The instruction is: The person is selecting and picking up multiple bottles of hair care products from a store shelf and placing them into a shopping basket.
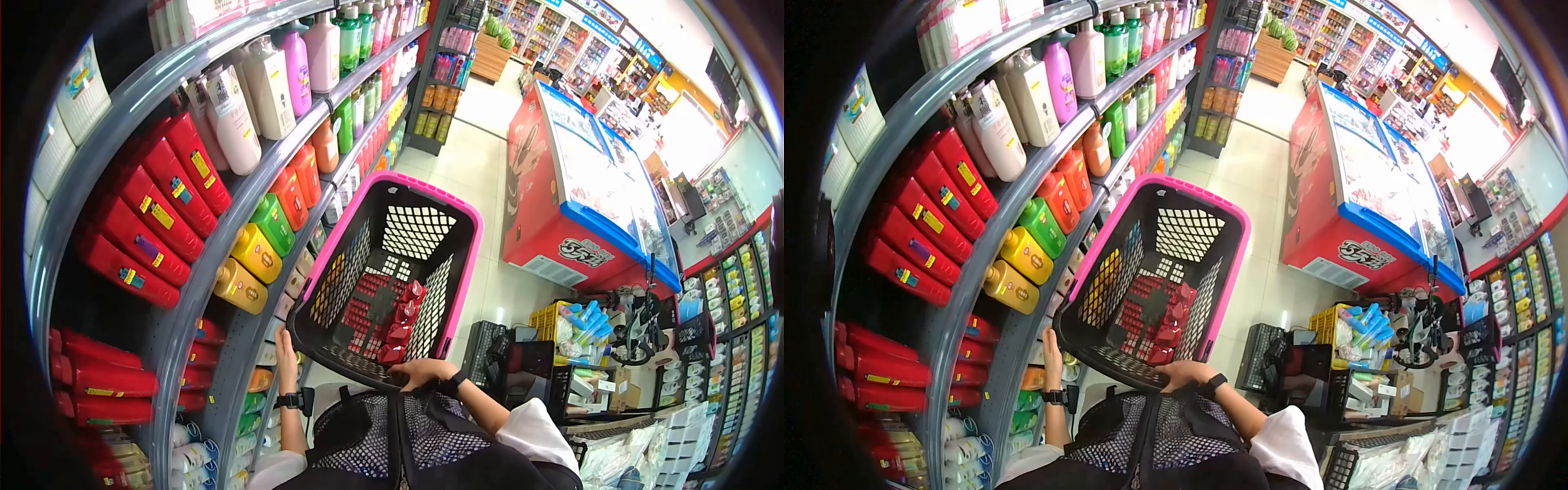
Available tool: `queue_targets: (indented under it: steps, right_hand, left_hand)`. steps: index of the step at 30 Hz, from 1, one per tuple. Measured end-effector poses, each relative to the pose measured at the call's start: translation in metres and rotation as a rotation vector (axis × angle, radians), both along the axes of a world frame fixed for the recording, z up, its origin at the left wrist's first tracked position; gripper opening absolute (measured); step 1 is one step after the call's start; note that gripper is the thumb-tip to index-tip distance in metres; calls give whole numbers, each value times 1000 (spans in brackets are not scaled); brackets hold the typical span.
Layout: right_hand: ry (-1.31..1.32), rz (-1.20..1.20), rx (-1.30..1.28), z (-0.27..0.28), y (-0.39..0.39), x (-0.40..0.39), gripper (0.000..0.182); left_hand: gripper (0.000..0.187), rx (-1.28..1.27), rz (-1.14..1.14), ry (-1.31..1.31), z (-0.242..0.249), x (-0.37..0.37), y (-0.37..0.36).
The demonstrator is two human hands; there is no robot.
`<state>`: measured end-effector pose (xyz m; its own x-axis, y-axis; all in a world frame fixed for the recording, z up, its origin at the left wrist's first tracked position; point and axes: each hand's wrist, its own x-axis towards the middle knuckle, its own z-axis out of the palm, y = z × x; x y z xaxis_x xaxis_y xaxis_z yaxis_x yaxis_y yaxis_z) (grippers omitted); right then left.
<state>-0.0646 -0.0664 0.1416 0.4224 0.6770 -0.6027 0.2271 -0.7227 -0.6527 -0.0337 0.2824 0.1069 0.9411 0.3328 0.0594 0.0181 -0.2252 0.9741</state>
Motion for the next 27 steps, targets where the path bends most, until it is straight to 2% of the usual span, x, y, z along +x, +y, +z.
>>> queue_targets:
  steps: [1, 4, 5, 8, 13, 16, 18, 20, 22, 24, 26, 27]
  right_hand:
    - [23, -4, 8, 5, 0, 0, 83]
    - [14, -22, 30, 21, -5, 5, 82]
    - [18, -38, 66, 16, -5, 6, 82]
    - [-15, -45, 38, 4, -5, 3, 83]
    - [57, -6, 67, 19, 2, 1, 85]
    - [30, 24, 126, 8, 6, -7, 84]
    - [107, 39, 124, 0, 3, -7, 82]
    - [16, 126, 124, -9, 5, -10, 79]
    - [-46, 157, 134, 18, 7, -9, 75]
    - [-228, 256, 46, 41, 9, -1, 74]
    - [-345, 223, 56, 52, 6, 11, 63]
    - [-374, 238, 118, 58, 6, 20, 64]
  left_hand:
    - [46, -61, -43, 34, 1, -2, -1]
    - [53, 87, -42, 113, 24, 2, -23]
    - [57, 57, -48, 127, 36, 2, -30]
    - [57, -91, -1, 83, 23, 7, -31]
    - [55, -65, 74, 20, 9, -4, -32]
    - [54, -77, 133, 0, 7, -8, -31]
    - [52, -250, 121, -45, 8, -12, -32]
    - [51, -302, 174, -25, 8, -19, -32]
    - [50, -244, 169, -10, 17, -25, -31]
    - [52, -208, 240, 37, 34, -28, -38]
    - [54, -185, 222, 24, 13, -25, -35]
    - [54, -175, 270, 69, 13, -36, -32]
